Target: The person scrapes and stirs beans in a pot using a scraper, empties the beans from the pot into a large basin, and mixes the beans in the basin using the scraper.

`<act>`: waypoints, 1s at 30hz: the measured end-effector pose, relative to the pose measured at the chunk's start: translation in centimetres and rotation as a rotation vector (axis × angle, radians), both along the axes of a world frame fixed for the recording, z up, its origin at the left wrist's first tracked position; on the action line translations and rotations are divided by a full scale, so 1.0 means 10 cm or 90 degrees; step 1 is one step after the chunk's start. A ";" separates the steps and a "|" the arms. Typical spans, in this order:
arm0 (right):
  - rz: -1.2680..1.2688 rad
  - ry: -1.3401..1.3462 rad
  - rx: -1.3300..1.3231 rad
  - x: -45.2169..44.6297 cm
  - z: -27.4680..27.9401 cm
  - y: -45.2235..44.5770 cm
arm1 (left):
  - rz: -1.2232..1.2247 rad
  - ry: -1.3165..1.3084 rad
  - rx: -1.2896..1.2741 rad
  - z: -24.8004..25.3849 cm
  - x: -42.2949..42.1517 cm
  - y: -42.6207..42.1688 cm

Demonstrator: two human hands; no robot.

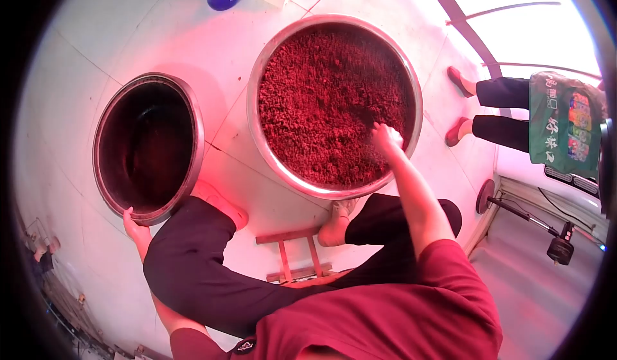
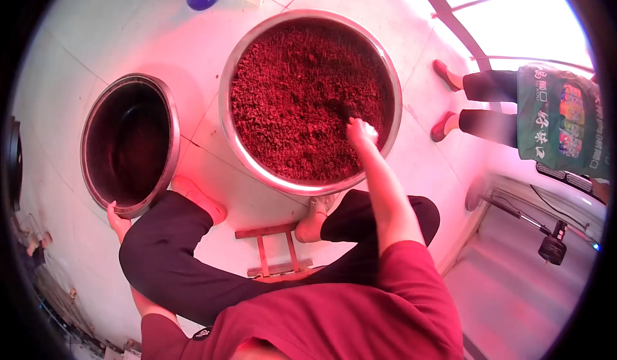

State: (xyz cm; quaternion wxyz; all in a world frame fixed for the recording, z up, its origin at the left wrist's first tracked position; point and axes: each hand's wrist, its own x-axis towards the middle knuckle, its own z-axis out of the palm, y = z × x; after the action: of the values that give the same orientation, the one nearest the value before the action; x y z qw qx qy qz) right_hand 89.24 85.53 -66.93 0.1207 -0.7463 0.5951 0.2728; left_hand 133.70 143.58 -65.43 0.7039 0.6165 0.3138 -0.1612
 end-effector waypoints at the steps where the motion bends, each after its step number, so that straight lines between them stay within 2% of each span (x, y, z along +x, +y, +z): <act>1: 0.001 -0.032 -0.009 0.13 -0.09 0.08 | -0.019 0.013 0.003 -0.12 0.07 0.11; 4: 0.042 -0.094 -0.020 0.57 -0.29 0.42 | -0.046 0.066 0.038 -0.48 0.37 0.52; 5: 0.107 -0.098 0.014 0.64 -0.30 0.53 | -0.054 0.091 0.054 -0.54 0.42 0.60; 8: 0.283 -0.118 0.026 0.72 -0.15 0.85 | -0.033 0.129 0.082 -0.34 0.41 0.45; 9: 0.304 -0.131 0.032 0.68 -0.08 0.91 | -0.050 0.135 0.019 -0.43 0.44 0.56; 12: 0.313 -0.079 0.074 0.40 0.20 1.01 | -0.009 0.170 0.027 -0.42 0.40 0.60; 14: 0.363 -0.047 0.063 0.02 0.19 0.95 | -0.036 0.159 -0.038 -0.38 0.26 0.61; 15: 0.293 -0.023 0.077 -0.04 0.32 0.93 | -0.049 0.149 -0.075 -0.35 0.20 0.57; 16: 0.186 -0.018 0.067 -0.09 0.36 0.89 | -0.073 0.150 -0.042 -0.28 0.14 0.51; 18: 0.080 -0.008 0.046 -0.10 0.35 0.85 | -0.123 0.152 0.025 -0.11 -0.01 0.37; 19: 0.058 -0.015 0.045 -0.12 0.33 0.88 | -0.152 0.197 0.151 0.04 0.00 0.25; 22: 0.003 -0.064 0.040 -0.13 0.37 0.91 | -0.398 -0.162 0.097 0.19 0.35 0.14; 23: -0.006 -0.088 0.044 -0.14 0.41 0.92 | -0.288 -0.186 0.137 0.94 0.11 -0.44; 25: -0.031 -0.153 0.034 -0.17 0.49 0.93 | -0.477 -0.380 -0.051 2.39 -0.49 -1.36; 26: 0.015 -0.178 0.022 -0.28 0.42 0.90 | -0.599 -0.482 -0.185 2.88 -0.81 -1.66; 27: 0.061 -0.203 0.009 -0.45 0.24 0.84 | -0.712 -0.558 -0.341 3.31 -1.14 -1.88; 28: 0.106 -0.228 -0.005 -0.53 0.15 0.83 | -0.771 -0.562 -0.462 3.63 -1.54 -1.99; 29: -0.029 -0.246 -0.033 -0.45 0.44 0.94 | -0.831 -0.564 -0.559 3.84 -1.87 -2.04; 30: -0.076 -0.262 -0.035 -0.47 0.58 0.98 | -0.898 -0.547 -0.673 4.02 -2.24 -2.10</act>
State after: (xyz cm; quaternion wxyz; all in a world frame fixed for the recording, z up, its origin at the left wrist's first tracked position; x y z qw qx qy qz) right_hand 84.59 95.34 -61.14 0.2350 -0.7529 0.6081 0.0904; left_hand 111.34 122.53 -25.26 0.6860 0.2743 -0.5220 -0.4264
